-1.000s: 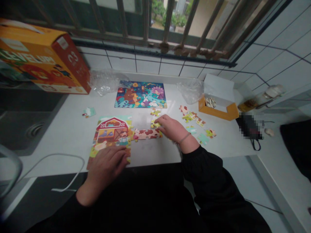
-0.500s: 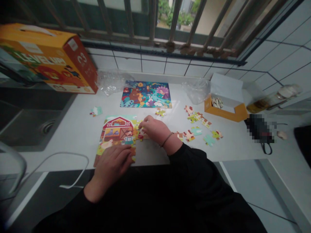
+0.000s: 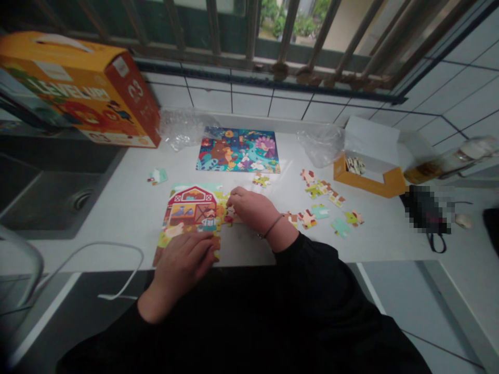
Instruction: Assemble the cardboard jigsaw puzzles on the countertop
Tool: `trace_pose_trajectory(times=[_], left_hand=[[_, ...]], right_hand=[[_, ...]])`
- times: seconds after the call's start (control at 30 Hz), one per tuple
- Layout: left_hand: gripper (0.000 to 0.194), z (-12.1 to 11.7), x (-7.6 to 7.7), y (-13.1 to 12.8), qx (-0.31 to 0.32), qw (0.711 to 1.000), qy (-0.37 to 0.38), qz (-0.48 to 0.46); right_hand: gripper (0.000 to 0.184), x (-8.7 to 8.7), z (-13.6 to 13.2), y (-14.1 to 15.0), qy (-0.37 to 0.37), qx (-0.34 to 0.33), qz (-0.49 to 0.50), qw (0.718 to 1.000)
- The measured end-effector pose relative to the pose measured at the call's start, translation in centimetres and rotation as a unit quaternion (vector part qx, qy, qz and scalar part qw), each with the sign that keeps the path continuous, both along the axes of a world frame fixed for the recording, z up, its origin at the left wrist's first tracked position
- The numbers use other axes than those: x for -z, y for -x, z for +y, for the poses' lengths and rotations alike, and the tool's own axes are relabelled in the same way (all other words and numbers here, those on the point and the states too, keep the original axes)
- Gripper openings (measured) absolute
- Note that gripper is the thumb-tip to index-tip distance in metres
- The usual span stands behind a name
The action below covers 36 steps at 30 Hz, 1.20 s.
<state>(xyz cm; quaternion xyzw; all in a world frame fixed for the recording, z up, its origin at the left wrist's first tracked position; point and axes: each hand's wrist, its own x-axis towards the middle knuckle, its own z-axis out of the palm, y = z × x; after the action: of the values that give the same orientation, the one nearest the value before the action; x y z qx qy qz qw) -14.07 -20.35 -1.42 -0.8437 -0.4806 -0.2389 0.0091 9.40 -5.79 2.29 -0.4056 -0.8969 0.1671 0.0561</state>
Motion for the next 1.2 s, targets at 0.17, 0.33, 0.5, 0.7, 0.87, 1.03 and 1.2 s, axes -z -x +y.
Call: trace_pose_trajectory(times=[0.17,0.33,0.5,0.7,0.87,1.03,1.2], left_hand=[[0.009,0.0,0.0,0.0,-0.003,1.0,0.006,-0.004],[0.01,0.0,0.1,0.0,0.002,1.0,0.005,-0.007],[0.009,0.1,0.2,0.2,0.001,1.0,0.004,0.0],[0.009,0.0,0.4,0.2,0.007,1.0,0.005,-0.003],[0.008,0.1,0.4,0.2,0.004,1.0,-0.01,-0.001],[0.008,0.1,0.5,0.2,0.005,1.0,-0.01,-0.006],[0.008,0.1,0.6,0.2,0.005,1.0,-0.012,-0.003]], right_hand=[[0.025,-0.8,-0.9,0.8,-0.007,0.01,-0.034,0.999],[0.023,-1.0,-1.9,1.6,-0.033,0.028,-0.078,0.996],[0.026,-1.3,-1.2,0.9,-0.03,0.05,-0.053,0.997],[0.037,-0.9,2.5,-2.4,-0.08,0.225,-0.058,0.969],[0.033,-0.2,4.5,-5.4,-0.044,0.182,-0.119,0.975],[0.049,0.1,4.6,-7.3,-0.062,0.146,-0.084,0.984],[0.038,0.2,3.6,-6.0,-0.085,0.263,-0.085,0.957]])
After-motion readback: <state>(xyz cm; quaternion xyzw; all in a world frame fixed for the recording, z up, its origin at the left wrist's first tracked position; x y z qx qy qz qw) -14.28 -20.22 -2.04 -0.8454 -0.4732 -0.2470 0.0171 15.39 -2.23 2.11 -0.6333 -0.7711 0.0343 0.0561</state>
